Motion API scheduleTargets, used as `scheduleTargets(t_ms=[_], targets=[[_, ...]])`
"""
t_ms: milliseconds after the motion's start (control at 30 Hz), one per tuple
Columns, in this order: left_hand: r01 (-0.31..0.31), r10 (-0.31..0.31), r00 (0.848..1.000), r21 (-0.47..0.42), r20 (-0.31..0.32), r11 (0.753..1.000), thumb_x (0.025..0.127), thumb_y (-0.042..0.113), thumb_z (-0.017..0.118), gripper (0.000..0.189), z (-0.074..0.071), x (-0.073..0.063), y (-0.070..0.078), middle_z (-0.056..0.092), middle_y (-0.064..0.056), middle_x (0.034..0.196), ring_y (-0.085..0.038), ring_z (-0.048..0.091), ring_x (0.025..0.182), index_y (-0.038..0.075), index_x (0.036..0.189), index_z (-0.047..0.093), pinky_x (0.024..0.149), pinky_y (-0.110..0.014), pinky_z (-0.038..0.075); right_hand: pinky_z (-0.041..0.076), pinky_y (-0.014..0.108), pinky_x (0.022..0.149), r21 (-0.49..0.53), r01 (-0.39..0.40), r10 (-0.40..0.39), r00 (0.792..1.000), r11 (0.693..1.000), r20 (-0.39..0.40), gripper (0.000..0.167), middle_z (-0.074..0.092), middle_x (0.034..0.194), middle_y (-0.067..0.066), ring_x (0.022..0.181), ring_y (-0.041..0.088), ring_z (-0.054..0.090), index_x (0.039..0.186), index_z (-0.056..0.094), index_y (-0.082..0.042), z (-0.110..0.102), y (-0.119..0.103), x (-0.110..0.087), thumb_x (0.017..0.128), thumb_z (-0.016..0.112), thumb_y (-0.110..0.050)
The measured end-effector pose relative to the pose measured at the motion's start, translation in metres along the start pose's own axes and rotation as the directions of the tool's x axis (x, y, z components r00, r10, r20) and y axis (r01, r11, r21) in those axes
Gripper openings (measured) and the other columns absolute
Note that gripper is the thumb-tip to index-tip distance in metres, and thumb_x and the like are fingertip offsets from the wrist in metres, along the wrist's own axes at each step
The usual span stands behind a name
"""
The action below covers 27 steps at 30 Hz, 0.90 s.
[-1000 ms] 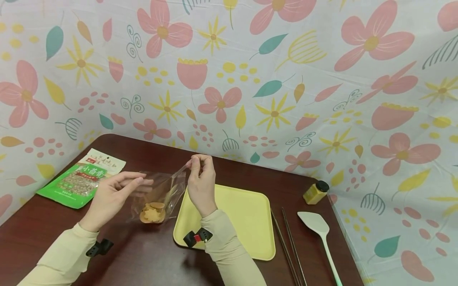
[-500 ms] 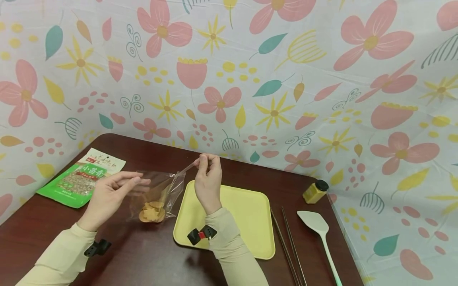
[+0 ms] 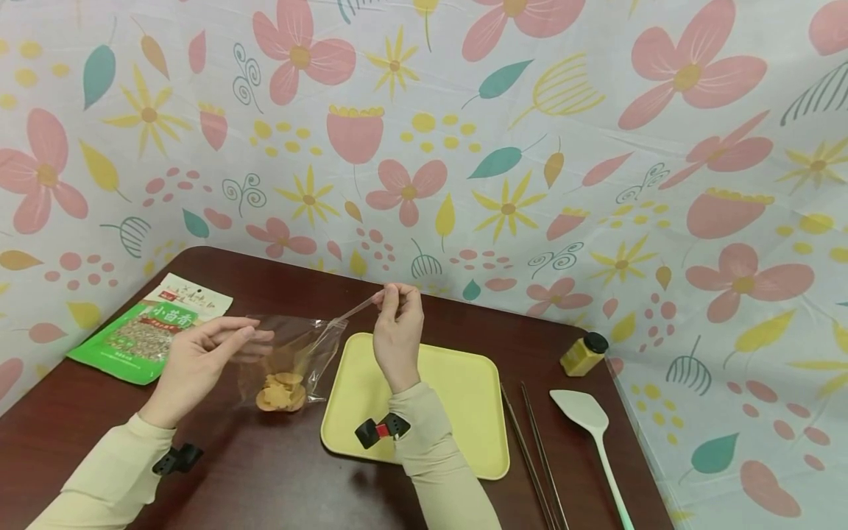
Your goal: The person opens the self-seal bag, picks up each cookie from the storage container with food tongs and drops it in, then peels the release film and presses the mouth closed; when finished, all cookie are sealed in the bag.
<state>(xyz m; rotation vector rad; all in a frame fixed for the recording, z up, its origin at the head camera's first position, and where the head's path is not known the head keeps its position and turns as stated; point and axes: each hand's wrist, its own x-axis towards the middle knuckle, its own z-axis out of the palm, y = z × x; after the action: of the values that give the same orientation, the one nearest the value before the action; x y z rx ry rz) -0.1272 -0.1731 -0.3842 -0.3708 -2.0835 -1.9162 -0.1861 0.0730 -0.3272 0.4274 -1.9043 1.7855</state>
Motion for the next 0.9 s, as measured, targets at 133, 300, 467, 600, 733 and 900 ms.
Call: scheduleTargets(t_ms=[133,300,467,600,733,900], targets=[[-0.008,0.008,1.000,0.009,-0.010,1.000,0.099,0.015,0.058,0.023,-0.001,0.000,-0.001,0.072,-0.015,0.102,-0.026,0.072,0.083,0.000,0.117,0.064,0.074,-0.035,0.059,0.048,0.020,0.069,0.014,-0.024,0.024,1.000,1.000,-0.011,0.022,0.057,0.090,0.031,0.077,0.009,0.057,0.100,0.046,0.018,-0.004,0.000,0.001,0.104,0.042,-0.002],[-0.019,0.019,0.999,0.006,-0.026,1.000,0.099,0.014,0.058,0.023,-0.002,-0.001,-0.002,0.072,-0.016,0.101,-0.024,0.072,0.082,0.000,0.116,0.064,0.073,-0.036,0.059,0.048,0.019,0.068,-0.002,-0.019,0.019,0.999,1.000,-0.036,0.023,0.057,0.090,0.032,0.075,0.010,0.055,0.100,0.046,0.020,-0.009,0.003,0.004,0.104,0.042,-0.002],[-0.036,0.036,0.999,-0.002,-0.020,0.999,0.099,0.014,0.058,0.023,-0.004,-0.001,-0.006,0.072,-0.016,0.101,-0.025,0.072,0.082,0.000,0.116,0.063,0.072,-0.037,0.059,0.049,0.019,0.067,-0.022,-0.034,0.032,0.998,0.999,-0.061,0.026,0.058,0.090,0.031,0.074,0.011,0.056,0.102,0.046,0.021,-0.014,0.007,0.006,0.104,0.041,-0.005],[-0.047,0.047,0.999,-0.007,-0.026,0.999,0.099,0.013,0.057,0.022,-0.004,-0.001,-0.007,0.072,-0.016,0.101,-0.027,0.072,0.082,-0.001,0.115,0.063,0.071,-0.038,0.059,0.049,0.019,0.067,-0.033,-0.071,0.069,0.995,0.997,-0.078,0.027,0.058,0.091,0.029,0.074,0.010,0.056,0.103,0.047,0.019,-0.018,0.009,0.008,0.105,0.041,-0.007],[-0.039,0.039,0.998,-0.010,-0.042,0.999,0.100,0.011,0.056,0.023,-0.004,-0.001,-0.006,0.072,-0.017,0.100,-0.026,0.072,0.081,-0.003,0.116,0.063,0.071,-0.037,0.059,0.049,0.020,0.068,-0.041,-0.101,0.096,0.990,0.994,-0.100,0.026,0.059,0.091,0.027,0.075,0.010,0.055,0.104,0.048,0.017,-0.021,0.009,0.009,0.105,0.041,-0.008],[-0.027,0.026,0.998,-0.010,-0.056,1.000,0.100,0.011,0.056,0.023,-0.004,-0.001,-0.005,0.072,-0.017,0.101,-0.026,0.072,0.081,-0.003,0.117,0.063,0.071,-0.037,0.059,0.049,0.020,0.068,-0.043,-0.102,0.096,0.989,0.994,-0.115,0.026,0.058,0.091,0.028,0.075,0.010,0.055,0.103,0.048,0.016,-0.025,0.009,0.011,0.105,0.041,-0.008]])
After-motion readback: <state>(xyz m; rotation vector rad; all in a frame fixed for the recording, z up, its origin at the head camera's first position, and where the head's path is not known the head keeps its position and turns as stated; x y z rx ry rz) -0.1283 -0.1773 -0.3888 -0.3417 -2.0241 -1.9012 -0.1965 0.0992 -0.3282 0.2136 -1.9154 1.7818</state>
